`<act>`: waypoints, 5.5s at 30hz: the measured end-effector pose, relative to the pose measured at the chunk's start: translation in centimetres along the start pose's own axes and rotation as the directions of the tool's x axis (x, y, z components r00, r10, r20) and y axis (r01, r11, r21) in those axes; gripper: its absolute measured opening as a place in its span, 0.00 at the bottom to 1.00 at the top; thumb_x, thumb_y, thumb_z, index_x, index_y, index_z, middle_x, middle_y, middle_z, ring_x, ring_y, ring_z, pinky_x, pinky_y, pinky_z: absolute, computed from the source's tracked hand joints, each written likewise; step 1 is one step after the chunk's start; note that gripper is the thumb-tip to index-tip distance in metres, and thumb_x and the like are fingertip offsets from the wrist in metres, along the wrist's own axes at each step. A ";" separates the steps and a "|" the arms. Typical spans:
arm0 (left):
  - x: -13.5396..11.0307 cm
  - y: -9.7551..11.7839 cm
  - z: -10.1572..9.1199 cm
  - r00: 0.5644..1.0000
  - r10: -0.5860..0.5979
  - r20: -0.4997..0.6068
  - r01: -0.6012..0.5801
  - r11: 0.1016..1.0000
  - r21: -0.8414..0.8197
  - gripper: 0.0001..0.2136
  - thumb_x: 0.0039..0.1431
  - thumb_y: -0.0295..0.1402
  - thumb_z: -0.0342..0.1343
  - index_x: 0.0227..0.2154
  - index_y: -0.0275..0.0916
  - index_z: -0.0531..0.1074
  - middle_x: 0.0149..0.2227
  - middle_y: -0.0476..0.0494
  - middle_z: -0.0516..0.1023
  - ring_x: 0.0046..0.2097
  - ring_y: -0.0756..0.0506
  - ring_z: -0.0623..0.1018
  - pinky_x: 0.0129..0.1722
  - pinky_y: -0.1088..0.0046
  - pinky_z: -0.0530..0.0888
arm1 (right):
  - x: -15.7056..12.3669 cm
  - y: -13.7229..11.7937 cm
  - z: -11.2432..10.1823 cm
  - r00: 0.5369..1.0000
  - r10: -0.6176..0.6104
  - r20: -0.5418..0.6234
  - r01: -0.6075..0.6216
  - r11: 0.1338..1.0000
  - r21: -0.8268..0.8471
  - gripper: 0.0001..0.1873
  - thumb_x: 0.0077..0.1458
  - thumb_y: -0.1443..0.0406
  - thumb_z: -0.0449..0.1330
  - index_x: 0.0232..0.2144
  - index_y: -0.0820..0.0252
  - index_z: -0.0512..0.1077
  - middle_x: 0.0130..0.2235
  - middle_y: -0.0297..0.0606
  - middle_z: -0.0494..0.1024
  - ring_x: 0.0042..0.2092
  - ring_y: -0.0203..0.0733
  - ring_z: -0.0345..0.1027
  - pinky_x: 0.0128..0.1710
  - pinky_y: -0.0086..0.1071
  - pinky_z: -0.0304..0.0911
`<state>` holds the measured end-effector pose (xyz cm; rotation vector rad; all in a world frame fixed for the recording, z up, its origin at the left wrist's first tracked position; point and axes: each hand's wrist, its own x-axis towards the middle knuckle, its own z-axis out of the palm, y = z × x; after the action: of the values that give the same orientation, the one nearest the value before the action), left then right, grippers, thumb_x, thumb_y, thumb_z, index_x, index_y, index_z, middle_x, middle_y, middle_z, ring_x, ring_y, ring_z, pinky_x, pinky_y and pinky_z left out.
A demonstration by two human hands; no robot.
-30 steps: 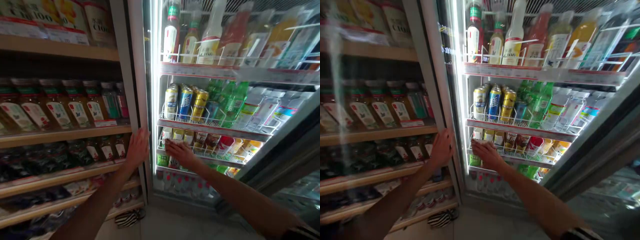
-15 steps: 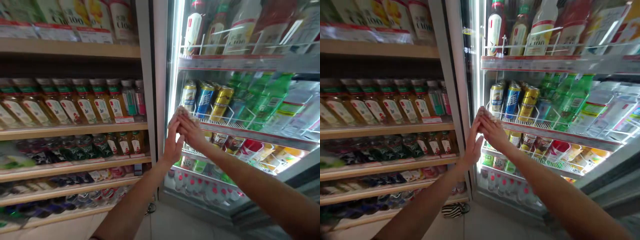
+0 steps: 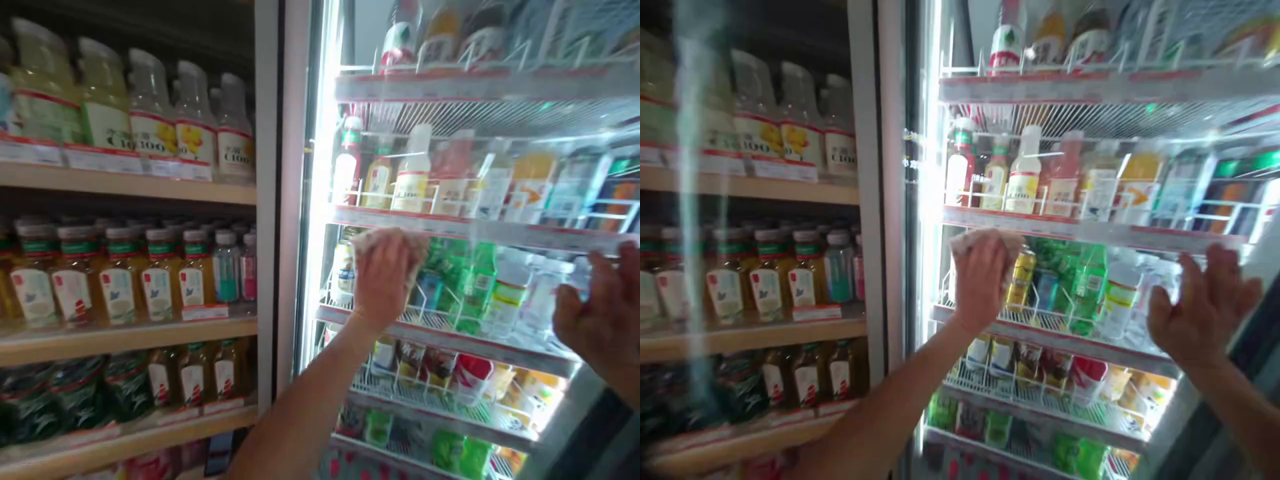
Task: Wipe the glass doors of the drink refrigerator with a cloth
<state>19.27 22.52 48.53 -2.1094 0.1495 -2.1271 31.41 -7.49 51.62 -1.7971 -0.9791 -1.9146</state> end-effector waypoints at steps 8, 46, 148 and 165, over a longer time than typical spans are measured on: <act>5.5 -4.4 -0.5 0.980 -0.169 -0.101 0.185 0.967 0.174 0.26 0.62 0.36 0.43 0.61 0.33 0.52 0.63 0.32 0.56 0.67 0.37 0.50 0.63 0.48 0.51 | -0.6 -0.9 1.7 0.999 -0.009 -0.044 -0.001 0.974 -0.227 0.29 0.60 0.58 0.48 0.61 0.62 0.57 0.63 0.51 0.58 0.64 0.54 0.50 0.62 0.51 0.44; 16.9 -4.4 1.4 0.971 -0.171 -0.164 0.193 0.973 0.126 0.21 0.62 0.37 0.44 0.57 0.38 0.62 0.61 0.35 0.61 0.64 0.32 0.56 0.59 0.42 0.54 | -0.4 -1.7 1.8 0.999 0.038 0.011 -0.035 0.981 -0.189 0.31 0.59 0.64 0.48 0.64 0.53 0.47 0.66 0.43 0.52 0.66 0.49 0.44 0.63 0.52 0.42; 4.5 -7.8 -2.6 0.953 0.288 0.095 -0.293 0.955 0.044 0.29 0.62 0.45 0.46 0.64 0.47 0.48 0.67 0.44 0.47 0.68 0.38 0.46 0.64 0.50 0.44 | 9.4 0.3 3.0 0.988 0.094 -0.122 -0.121 0.964 -0.237 0.28 0.59 0.61 0.48 0.61 0.57 0.54 0.64 0.45 0.55 0.67 0.50 0.42 0.61 0.49 0.48; 3.1 -9.3 -3.6 0.997 0.059 0.039 -0.062 0.995 0.082 0.29 0.62 0.40 0.46 0.64 0.46 0.46 0.66 0.40 0.50 0.67 0.39 0.48 0.64 0.51 0.45 | 9.0 1.2 3.1 0.989 0.073 -0.131 -0.105 0.960 -0.258 0.28 0.58 0.60 0.48 0.61 0.59 0.56 0.63 0.47 0.58 0.66 0.50 0.46 0.61 0.47 0.49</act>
<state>15.41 31.09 53.12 -2.0680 0.1172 -2.0236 33.19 -4.39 60.56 -1.8042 -0.6142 -2.1507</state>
